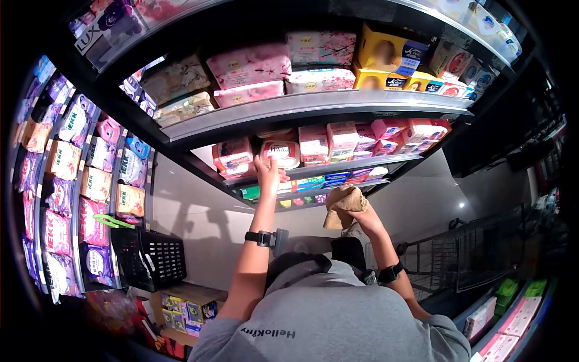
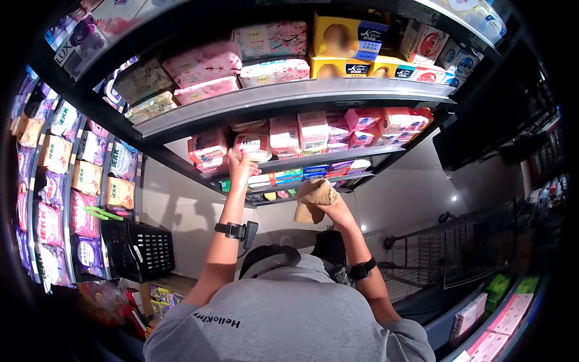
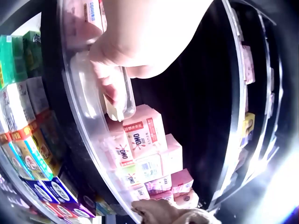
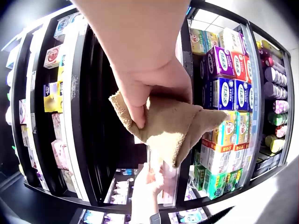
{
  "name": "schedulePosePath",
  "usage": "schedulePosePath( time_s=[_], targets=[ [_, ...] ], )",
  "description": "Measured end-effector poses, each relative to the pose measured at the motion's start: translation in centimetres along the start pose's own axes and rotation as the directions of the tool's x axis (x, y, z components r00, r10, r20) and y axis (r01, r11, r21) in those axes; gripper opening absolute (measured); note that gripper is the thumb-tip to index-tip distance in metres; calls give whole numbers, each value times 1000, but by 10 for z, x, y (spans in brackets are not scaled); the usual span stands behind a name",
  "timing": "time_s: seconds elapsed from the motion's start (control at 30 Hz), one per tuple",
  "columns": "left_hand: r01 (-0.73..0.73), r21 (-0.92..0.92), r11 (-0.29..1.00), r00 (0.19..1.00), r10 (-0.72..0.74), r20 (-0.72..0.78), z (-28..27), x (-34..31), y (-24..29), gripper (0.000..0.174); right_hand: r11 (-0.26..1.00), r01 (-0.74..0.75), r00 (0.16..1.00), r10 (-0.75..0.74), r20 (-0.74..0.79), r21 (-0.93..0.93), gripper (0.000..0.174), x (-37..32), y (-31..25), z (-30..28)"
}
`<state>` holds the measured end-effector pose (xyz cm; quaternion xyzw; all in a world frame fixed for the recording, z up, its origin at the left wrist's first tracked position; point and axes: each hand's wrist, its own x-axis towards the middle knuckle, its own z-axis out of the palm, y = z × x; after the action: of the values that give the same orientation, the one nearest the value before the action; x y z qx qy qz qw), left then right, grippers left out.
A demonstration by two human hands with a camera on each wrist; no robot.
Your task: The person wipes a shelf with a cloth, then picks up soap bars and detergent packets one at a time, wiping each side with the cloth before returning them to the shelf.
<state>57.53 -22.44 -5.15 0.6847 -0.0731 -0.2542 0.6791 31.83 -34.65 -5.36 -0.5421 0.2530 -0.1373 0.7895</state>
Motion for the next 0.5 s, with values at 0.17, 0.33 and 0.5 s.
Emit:
schedulePosePath(
  time_s=[0.17,0.33,0.5],
  targets=[
    [35,-241,970,997,-48,-52,6,0,-2,49,1000,14,999,-13,37,-11,49,-3,-4,3],
    [23,-273,962,998,-40,-56,8,-8,-2,54,1000,-9,999,9,34,-11,51,-7,0,2],
    [65,-120,991,997,-59,53,13,-50,7,76,983,13,1000,-13,0,183,58,-17,-1,-3]
  ],
)
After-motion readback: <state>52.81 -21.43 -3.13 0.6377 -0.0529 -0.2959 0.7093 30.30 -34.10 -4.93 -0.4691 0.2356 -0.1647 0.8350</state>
